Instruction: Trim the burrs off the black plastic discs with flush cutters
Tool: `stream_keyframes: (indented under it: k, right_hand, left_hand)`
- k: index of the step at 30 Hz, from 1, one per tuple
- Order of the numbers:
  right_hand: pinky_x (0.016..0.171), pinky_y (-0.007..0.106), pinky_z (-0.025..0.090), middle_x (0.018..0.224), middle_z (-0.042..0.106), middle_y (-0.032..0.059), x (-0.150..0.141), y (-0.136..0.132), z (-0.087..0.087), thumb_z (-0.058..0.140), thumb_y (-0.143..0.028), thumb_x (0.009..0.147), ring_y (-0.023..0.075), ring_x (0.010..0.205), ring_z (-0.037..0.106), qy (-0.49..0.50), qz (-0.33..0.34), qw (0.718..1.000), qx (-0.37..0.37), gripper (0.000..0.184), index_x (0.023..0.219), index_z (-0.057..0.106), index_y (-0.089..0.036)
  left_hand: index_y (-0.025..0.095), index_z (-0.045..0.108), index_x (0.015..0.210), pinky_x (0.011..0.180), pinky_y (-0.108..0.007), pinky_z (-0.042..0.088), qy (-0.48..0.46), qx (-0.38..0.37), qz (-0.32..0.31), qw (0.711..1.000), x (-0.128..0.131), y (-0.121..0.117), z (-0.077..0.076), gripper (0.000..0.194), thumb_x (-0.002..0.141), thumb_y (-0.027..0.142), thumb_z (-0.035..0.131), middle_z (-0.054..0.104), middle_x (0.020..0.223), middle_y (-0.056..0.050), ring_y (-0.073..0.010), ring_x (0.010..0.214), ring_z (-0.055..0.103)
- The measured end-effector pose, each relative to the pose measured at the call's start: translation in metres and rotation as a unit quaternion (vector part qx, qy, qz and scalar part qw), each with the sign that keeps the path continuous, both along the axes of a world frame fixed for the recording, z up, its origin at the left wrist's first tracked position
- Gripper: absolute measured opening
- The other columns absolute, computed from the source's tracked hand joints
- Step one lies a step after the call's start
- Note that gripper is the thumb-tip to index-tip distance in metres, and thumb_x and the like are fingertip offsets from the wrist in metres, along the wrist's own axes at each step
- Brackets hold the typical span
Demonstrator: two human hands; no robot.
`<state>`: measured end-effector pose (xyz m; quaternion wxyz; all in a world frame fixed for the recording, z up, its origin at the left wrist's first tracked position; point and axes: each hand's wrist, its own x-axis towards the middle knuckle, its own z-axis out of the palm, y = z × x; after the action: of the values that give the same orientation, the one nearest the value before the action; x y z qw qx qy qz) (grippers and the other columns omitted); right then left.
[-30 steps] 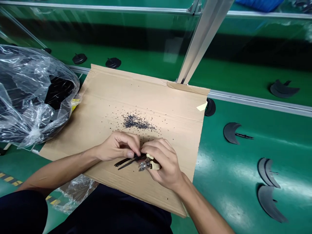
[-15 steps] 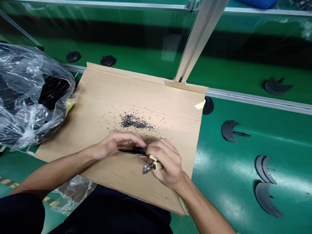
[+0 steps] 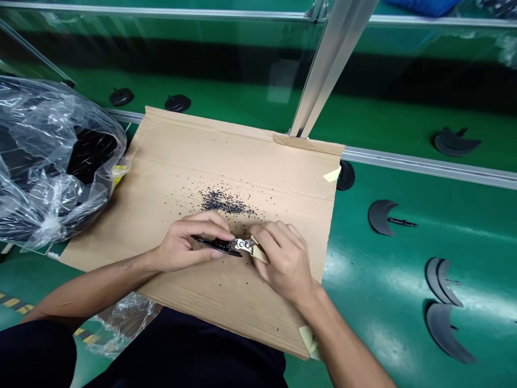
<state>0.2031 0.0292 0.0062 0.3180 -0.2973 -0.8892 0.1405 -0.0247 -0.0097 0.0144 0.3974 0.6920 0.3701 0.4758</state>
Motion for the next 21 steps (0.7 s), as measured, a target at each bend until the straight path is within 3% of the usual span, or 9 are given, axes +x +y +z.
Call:
stream_keyframes:
  k: [10,16,21]
  right_hand:
    - [0.063,0.031,0.045,0.076,0.071,0.0051,-0.0001,-0.0024,0.0025,0.057,-0.009,0.091,0.0166,0.067,0.061,-0.053,-0.028,0.997,0.052,0.012,0.097,0.067,-0.014]
    - [0.064,0.026,0.049,0.077,0.072,0.0049,0.0006,-0.006,0.0021,0.057,-0.007,0.091,0.0142,0.068,0.064,-0.019,-0.007,0.999,0.028,0.013,0.096,0.067,-0.012]
    - [0.06,0.029,0.041,0.071,0.068,0.0041,-0.0008,-0.0019,-0.0006,0.056,-0.013,0.092,0.0159,0.064,0.057,-0.08,-0.102,0.988,0.08,0.012,0.093,0.068,-0.014]
  left_hand:
    - [0.019,0.076,0.105,0.08,-0.031,0.057,-0.01,0.004,0.014,1.0,0.0022,-0.0009,-0.0031,0.022,0.084,0.023,0.077,0.072,0.092,-0.007,-0.016,0.087,0.068]
    - [0.017,0.076,0.102,0.079,-0.029,0.058,-0.017,0.008,0.019,1.0,0.0029,-0.001,-0.0031,0.018,0.085,0.022,0.076,0.073,0.092,-0.007,-0.0151,0.086,0.068]
    - [0.018,0.074,0.104,0.079,-0.03,0.058,0.012,0.006,0.013,1.0,0.0015,-0.0005,-0.0009,0.019,0.086,0.023,0.074,0.074,0.093,-0.007,-0.0156,0.086,0.069]
